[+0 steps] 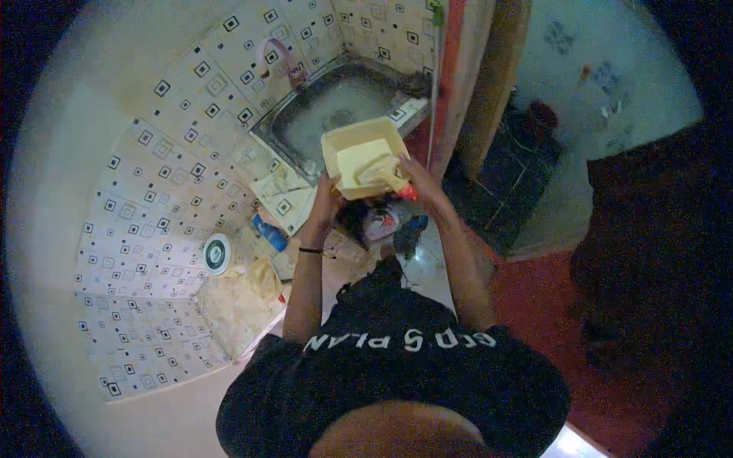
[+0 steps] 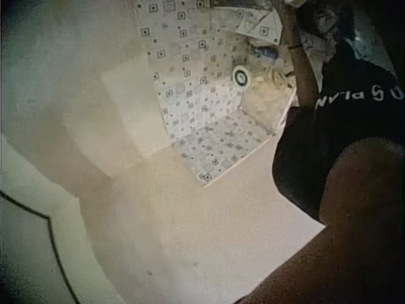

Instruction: The recorder uses a putty knife to scrape the grout lines between floor tiles, then washes hands and equipment.

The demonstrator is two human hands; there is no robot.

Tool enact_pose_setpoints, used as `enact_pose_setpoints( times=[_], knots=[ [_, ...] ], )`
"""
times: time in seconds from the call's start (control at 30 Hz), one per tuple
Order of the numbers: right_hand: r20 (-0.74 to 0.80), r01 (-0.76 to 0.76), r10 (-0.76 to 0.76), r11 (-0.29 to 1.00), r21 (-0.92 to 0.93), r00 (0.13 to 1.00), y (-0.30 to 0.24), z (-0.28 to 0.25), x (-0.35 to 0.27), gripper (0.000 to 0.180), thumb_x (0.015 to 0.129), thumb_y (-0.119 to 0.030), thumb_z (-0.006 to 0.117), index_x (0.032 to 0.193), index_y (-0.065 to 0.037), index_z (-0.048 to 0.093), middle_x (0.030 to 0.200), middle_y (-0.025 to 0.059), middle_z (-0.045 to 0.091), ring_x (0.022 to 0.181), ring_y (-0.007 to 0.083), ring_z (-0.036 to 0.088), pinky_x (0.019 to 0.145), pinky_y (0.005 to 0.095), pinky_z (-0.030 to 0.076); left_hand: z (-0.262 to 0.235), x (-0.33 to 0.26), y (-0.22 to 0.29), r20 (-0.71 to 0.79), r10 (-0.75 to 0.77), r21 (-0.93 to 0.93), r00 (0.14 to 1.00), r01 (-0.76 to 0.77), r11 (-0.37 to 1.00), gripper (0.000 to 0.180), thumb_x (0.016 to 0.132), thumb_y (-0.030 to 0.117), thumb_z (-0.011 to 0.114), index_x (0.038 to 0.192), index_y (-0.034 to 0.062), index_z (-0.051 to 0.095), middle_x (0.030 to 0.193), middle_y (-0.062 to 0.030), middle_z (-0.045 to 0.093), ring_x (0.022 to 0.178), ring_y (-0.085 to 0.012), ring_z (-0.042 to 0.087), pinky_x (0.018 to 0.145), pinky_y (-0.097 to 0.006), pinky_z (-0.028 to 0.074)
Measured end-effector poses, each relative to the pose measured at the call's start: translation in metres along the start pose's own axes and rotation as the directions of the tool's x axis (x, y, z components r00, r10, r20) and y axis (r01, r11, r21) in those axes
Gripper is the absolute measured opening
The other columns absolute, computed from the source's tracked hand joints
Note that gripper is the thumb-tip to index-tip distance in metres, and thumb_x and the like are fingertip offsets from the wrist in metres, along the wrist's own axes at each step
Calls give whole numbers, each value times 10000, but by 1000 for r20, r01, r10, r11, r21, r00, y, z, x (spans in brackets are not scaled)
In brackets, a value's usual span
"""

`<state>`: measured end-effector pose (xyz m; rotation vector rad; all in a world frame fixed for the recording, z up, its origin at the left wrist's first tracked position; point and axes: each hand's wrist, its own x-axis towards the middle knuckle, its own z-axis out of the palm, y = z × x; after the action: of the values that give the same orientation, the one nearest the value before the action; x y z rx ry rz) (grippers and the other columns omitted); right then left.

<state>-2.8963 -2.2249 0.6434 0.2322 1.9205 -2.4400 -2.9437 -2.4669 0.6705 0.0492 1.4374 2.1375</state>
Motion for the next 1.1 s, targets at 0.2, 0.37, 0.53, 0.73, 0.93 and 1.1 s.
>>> enact_pose_setpoints(
  times=[0.2, 0.37, 0.53, 0.73, 0.93, 1.1],
  knots=[
    [72, 83, -71, 977, -197, 995, -15, 13, 129, 549, 961, -469, 412, 1226, 3, 504, 1081, 67, 610, 973, 131, 575, 860, 272, 453, -34, 102, 49, 7, 83, -77, 996, -83, 994, 639, 815, 229, 526, 1392, 151, 262, 1253, -102, 468, 1101, -267, 533, 856, -400, 505],
    [425, 243, 27, 787, -567, 905, -57, 32, 238, 623, 958, -523, 367, 1209, 19, 543, 1174, 110, 585, 1048, 153, 512, 950, 310, 391, -101, 182, 38, -180, 102, -95, 978, -120, 988, 653, 752, 162, 479, 1379, 147, 296, 1197, -85, 489, 1018, -243, 551, 824, -410, 505],
    [167, 226, -173, 417, -880, 971, -73, 84, 377, 688, 933, -545, 361, 1325, 18, 412, 1273, 250, 508, 1210, 372, 462, 1037, 397, 340, -135, 216, 26, -450, 184, -66, 874, -238, 969, 566, 748, 169, 466, 1301, 90, 371, 1135, -93, 498, 982, -250, 557, 784, -402, 501],
    [405, 477, -258, 372, -796, 877, -51, 90, 470, 722, 917, -600, 317, 1303, -1, 434, 1185, 276, 549, 1151, 416, 500, 967, 460, 400, -107, 229, 40, -514, 148, -131, 845, -248, 960, 413, 736, 204, 486, 1123, 60, 500, 1000, -106, 524, 857, -262, 566, 732, -391, 511],
    [435, 455, -134, 284, -844, 890, -68, 137, 441, 613, 943, -527, 304, 1293, -46, 452, 1090, 276, 586, 1015, 439, 562, 882, 494, 446, -171, 240, 1, -642, 197, 11, 741, -248, 969, 301, 762, 259, 491, 964, 39, 530, 990, -108, 509, 904, -229, 516, 704, -388, 457],
    [621, 690, -321, 183, -701, 716, -48, 122, 452, 476, 927, -335, 447, 1305, -46, 441, 1038, 292, 592, 932, 438, 588, 815, 484, 484, -185, 259, -11, -589, 326, 98, 740, -335, 937, 222, 822, 245, 451, 855, 35, 516, 966, -116, 498, 890, -214, 494, 699, -389, 443]
  ],
)
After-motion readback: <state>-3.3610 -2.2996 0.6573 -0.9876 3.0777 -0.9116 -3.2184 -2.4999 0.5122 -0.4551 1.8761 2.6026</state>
